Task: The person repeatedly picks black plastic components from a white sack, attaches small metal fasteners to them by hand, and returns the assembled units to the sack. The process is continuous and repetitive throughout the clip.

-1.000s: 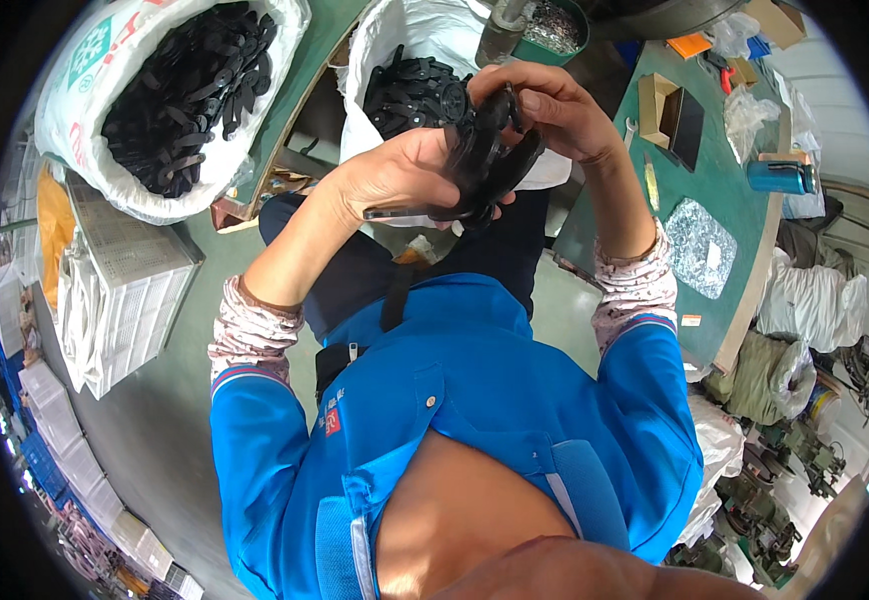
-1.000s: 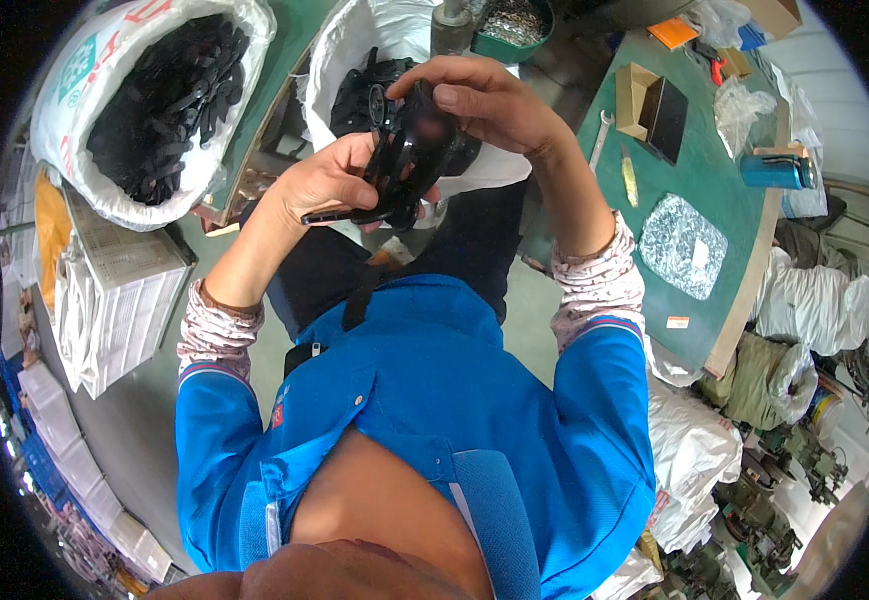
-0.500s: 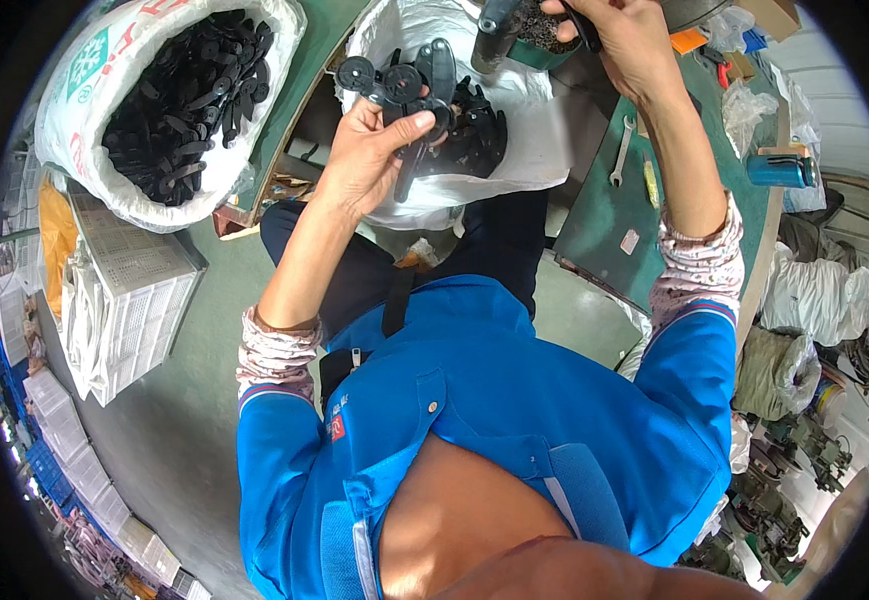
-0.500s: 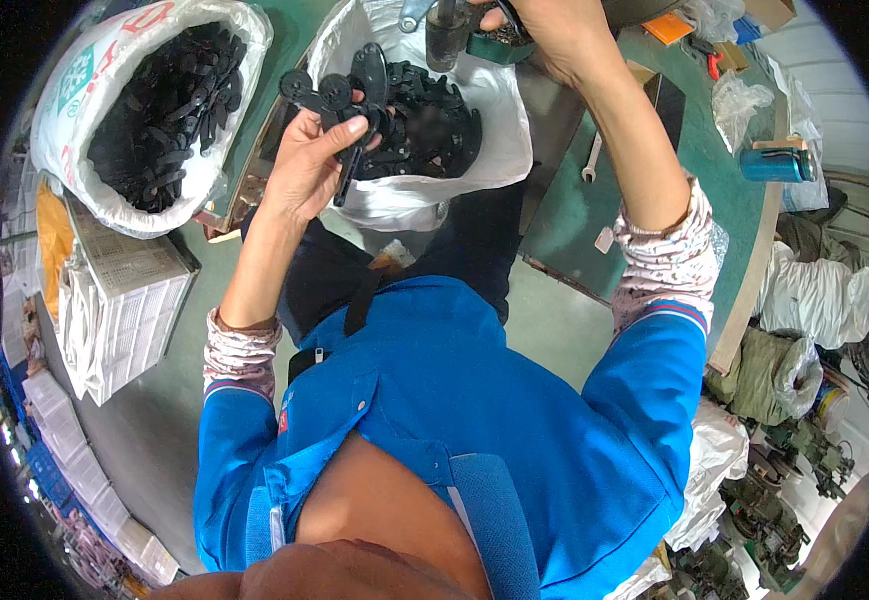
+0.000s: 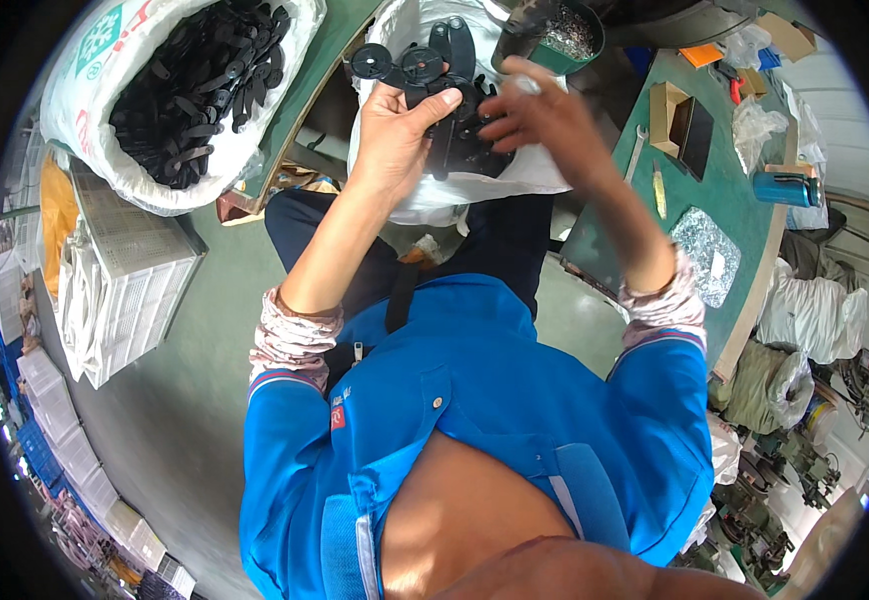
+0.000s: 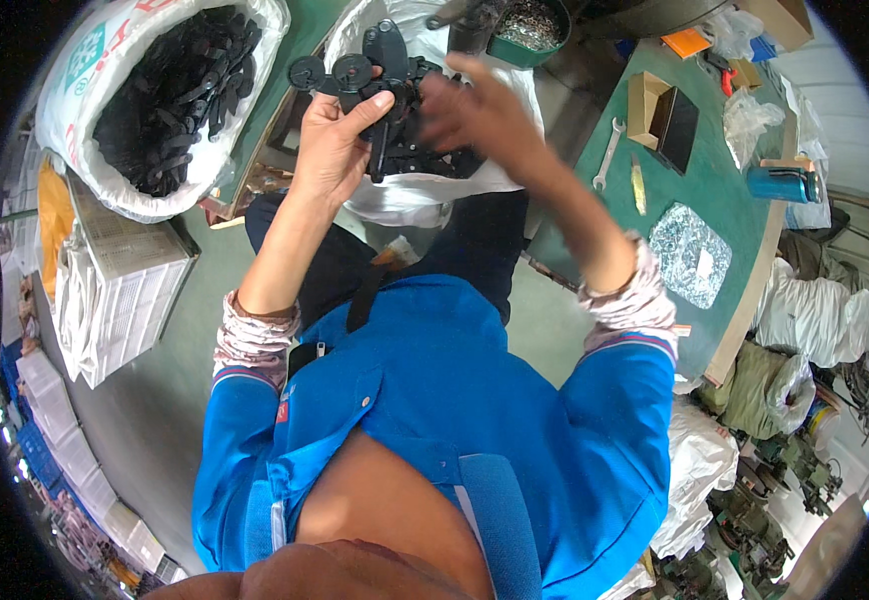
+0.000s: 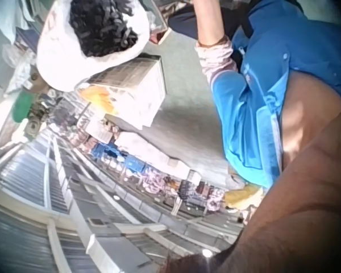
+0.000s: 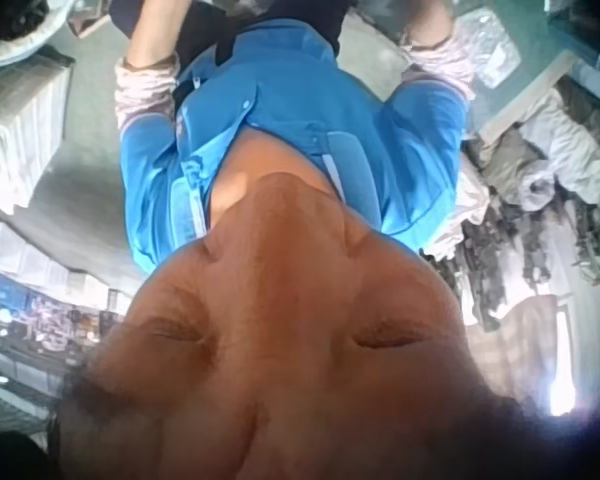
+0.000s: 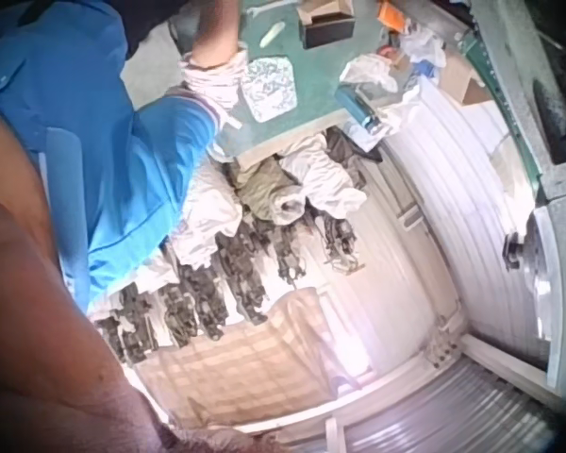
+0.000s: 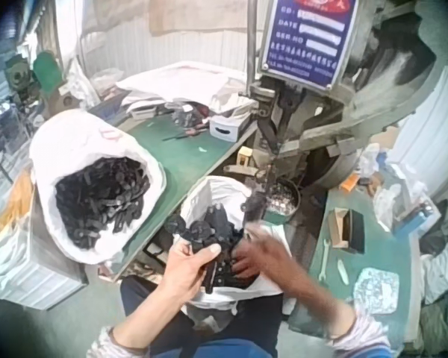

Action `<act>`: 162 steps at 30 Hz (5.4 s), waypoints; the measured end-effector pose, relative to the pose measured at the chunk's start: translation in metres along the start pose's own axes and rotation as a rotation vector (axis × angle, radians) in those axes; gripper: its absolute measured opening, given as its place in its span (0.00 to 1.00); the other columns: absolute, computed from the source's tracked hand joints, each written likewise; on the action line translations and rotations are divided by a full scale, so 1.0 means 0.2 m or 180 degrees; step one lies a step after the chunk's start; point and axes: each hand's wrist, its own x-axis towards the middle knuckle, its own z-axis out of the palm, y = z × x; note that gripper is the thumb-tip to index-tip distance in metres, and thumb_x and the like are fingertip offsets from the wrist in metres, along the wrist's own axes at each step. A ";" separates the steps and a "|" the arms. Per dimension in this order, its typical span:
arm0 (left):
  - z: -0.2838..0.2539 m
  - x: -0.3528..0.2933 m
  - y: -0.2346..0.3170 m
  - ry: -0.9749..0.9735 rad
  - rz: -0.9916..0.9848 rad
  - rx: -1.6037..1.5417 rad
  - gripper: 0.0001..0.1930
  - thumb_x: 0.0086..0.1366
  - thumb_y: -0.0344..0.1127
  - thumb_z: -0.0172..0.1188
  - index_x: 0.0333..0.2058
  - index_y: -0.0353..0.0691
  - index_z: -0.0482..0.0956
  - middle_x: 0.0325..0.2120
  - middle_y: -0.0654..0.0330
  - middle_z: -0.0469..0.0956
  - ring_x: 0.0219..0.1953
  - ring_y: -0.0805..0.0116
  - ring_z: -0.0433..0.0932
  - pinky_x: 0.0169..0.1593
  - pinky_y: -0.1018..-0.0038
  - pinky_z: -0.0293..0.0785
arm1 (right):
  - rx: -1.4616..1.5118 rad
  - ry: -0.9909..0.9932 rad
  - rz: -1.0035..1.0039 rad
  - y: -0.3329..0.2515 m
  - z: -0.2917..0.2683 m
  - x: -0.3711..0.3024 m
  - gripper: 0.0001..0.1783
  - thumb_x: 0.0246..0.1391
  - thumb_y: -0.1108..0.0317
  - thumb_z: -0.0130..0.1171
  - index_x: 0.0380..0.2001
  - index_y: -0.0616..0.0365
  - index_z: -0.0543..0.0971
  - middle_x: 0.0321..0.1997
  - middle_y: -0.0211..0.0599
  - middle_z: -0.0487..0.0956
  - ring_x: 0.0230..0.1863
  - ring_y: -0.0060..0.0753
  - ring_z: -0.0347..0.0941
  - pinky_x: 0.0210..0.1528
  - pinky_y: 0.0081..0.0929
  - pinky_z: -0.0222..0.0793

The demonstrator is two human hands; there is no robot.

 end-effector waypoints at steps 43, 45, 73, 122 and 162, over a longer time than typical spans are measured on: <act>0.07 -0.07 0.05 -0.0276 -0.0766 0.1127 0.17 0.60 0.23 0.61 0.49 0.36 0.76 0.37 0.63 0.77 0.36 0.73 0.79 0.35 0.72 0.84 | -0.0096 0.0635 -0.0457 -0.58 -0.25 0.29 0.08 0.60 0.69 0.55 0.35 0.65 0.77 0.24 0.40 0.81 0.16 0.26 0.74 0.17 0.22 0.68; 0.07 -0.06 0.06 -0.0246 -0.0656 0.1283 0.18 0.60 0.24 0.63 0.50 0.39 0.76 0.34 0.66 0.75 0.35 0.74 0.79 0.34 0.73 0.84 | -0.0540 0.0591 -0.0368 -0.57 -0.29 0.34 0.09 0.60 0.68 0.55 0.35 0.65 0.78 0.23 0.40 0.80 0.15 0.25 0.73 0.14 0.21 0.65; 0.08 -0.08 0.00 -0.0221 -0.1367 0.0615 0.11 0.66 0.41 0.60 0.40 0.41 0.79 0.32 0.65 0.81 0.31 0.80 0.78 0.36 0.79 0.77 | -0.3889 -0.0556 -0.3756 -0.02 -0.07 -0.14 0.34 0.42 0.75 0.60 0.58 0.52 0.70 0.48 0.39 0.75 0.46 0.41 0.76 0.44 0.32 0.75; -1.09 0.72 0.59 0.2081 -0.1084 0.6249 0.61 0.43 0.73 0.64 0.68 0.47 0.47 0.58 0.37 0.66 0.61 0.39 0.64 0.60 0.52 0.60 | 0.1876 0.0962 0.0001 0.46 0.16 -0.39 0.15 0.67 0.63 0.49 0.46 0.66 0.74 0.37 0.44 0.81 0.34 0.30 0.77 0.38 0.27 0.75; -1.05 0.55 0.57 0.1041 -0.1192 0.5064 0.43 0.42 0.39 0.66 0.62 0.55 0.63 0.47 0.50 0.76 0.52 0.51 0.74 0.51 0.53 0.71 | 0.2083 0.0806 0.0389 0.59 0.23 -0.41 0.17 0.66 0.60 0.50 0.45 0.64 0.75 0.36 0.41 0.81 0.34 0.28 0.79 0.36 0.24 0.75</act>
